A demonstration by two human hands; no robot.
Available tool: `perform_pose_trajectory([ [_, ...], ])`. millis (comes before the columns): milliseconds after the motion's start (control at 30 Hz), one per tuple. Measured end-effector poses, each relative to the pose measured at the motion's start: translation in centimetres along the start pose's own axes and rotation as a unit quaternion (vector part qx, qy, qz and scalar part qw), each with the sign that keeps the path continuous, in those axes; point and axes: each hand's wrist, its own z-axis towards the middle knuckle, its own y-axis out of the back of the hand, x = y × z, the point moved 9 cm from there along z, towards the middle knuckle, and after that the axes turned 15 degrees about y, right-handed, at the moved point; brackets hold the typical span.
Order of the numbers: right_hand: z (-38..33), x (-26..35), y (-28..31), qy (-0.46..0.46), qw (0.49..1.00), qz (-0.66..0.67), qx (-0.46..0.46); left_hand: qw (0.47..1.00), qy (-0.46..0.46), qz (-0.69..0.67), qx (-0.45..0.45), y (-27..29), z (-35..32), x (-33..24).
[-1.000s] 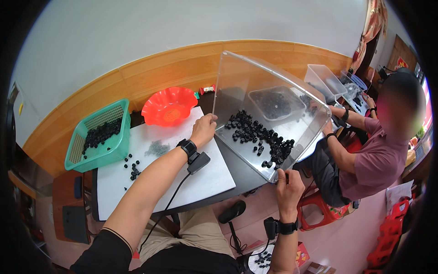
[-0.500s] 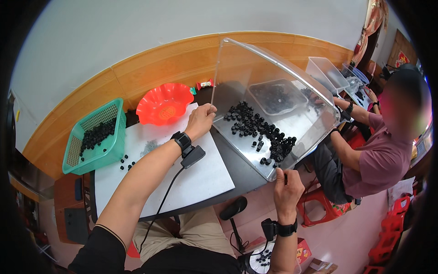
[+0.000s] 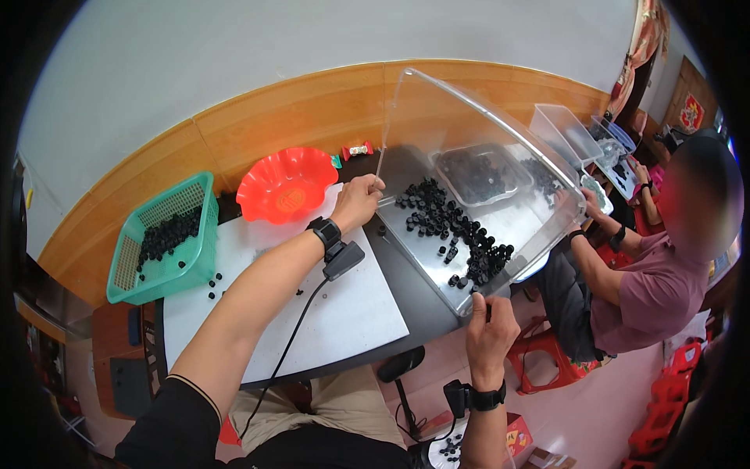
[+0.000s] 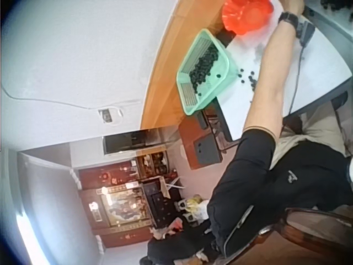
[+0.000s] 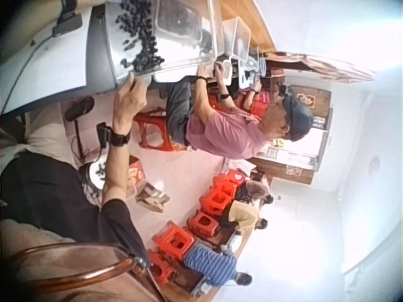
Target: Assembling small black rubber or plastic components by hand at a manufacturing workstation.
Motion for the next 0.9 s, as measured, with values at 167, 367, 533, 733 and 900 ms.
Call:
perform_pose_trajectory([
  [167, 0.4, 0.5, -0.7, 0.012, 1.000, -0.006, 0.006, 1.000, 0.019, -0.018, 0.012, -0.8, 0.1, 1.2],
  [367, 0.6, 0.6, -0.6, 0.008, 1.000, 0.004, 0.017, 0.999, 0.006, 0.043, -0.029, 0.1, -1.3, 0.8],
  [533, 0.5, 0.6, -0.7, 0.021, 0.999, -0.005, 0.026, 0.995, -0.015, 0.034, -0.093, 1.5, -6.1, -1.0],
  [733, 0.6, 0.5, -0.8, 0.005, 0.999, 0.012, 0.031, 0.970, -0.139, 0.187, 0.065, -0.9, -8.4, -2.2],
  [900, 0.5, 0.3, -0.6, 0.013, 0.999, 0.005, 0.032, 0.955, -0.129, 0.231, 0.131, -2.4, -7.8, -2.1],
])
